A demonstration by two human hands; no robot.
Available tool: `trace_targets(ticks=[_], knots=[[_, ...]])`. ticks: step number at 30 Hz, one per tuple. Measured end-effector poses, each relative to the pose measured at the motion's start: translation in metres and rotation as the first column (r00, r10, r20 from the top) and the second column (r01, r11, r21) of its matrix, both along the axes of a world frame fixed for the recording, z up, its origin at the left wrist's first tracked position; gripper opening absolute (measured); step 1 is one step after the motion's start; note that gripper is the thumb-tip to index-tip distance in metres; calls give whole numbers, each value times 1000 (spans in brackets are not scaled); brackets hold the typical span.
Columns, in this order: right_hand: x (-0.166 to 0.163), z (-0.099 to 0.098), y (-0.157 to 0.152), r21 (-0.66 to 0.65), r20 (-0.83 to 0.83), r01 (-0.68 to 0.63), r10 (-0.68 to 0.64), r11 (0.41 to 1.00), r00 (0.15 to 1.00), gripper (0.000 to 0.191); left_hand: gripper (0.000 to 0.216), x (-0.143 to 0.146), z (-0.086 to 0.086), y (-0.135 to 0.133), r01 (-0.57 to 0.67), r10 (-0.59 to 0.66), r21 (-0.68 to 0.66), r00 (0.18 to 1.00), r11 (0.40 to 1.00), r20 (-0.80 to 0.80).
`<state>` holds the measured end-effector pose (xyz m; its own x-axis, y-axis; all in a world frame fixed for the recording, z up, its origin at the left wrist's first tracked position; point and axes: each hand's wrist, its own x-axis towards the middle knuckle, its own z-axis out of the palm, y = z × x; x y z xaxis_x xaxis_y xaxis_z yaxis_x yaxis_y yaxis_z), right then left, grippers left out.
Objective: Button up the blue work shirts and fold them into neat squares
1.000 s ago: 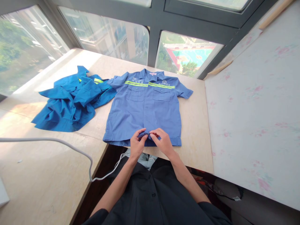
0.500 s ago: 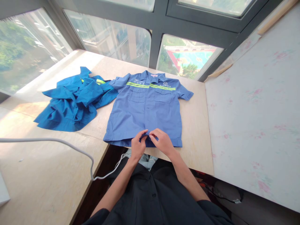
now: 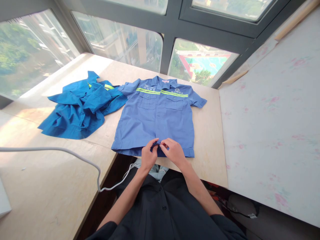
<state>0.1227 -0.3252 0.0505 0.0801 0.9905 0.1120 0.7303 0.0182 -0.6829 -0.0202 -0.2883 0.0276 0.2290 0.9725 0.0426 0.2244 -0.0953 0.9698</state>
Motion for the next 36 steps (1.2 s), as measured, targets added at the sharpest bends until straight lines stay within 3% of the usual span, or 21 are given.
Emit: trace_targets(ticks=[7,11,17,20,24,31,36], knots=[[6,4,1,-7,-11,-24,24,1000,1000,15,31,-1,2,-1,42,-42,-41,999,998,9],[8,1,1,10,-29,-14,15,1000,999,16,35,1,-3,-2,-33,42,-126,997,991,71],[3,1,1,45,-35,17,-16,999,999,17,66,4,-2,-10,-218,232,-175,971,960,63],[1,2,1,58,-44,49,-46,997,998,16,53,3,-2,-18,-248,275,-200,954,948,121],[-2,1,1,58,-71,69,-65,996,995,16,32,-3,-2,-25,-187,205,-189,975,964,81],[-8,0,0,32,-71,30,-28,999,997,16,40,-2,5,-19,-122,163,-331,981,936,101],[-9,0,-1,41,-78,18,-15,999,997,17,33,0,0,-12,-93,179,-397,966,913,185]])
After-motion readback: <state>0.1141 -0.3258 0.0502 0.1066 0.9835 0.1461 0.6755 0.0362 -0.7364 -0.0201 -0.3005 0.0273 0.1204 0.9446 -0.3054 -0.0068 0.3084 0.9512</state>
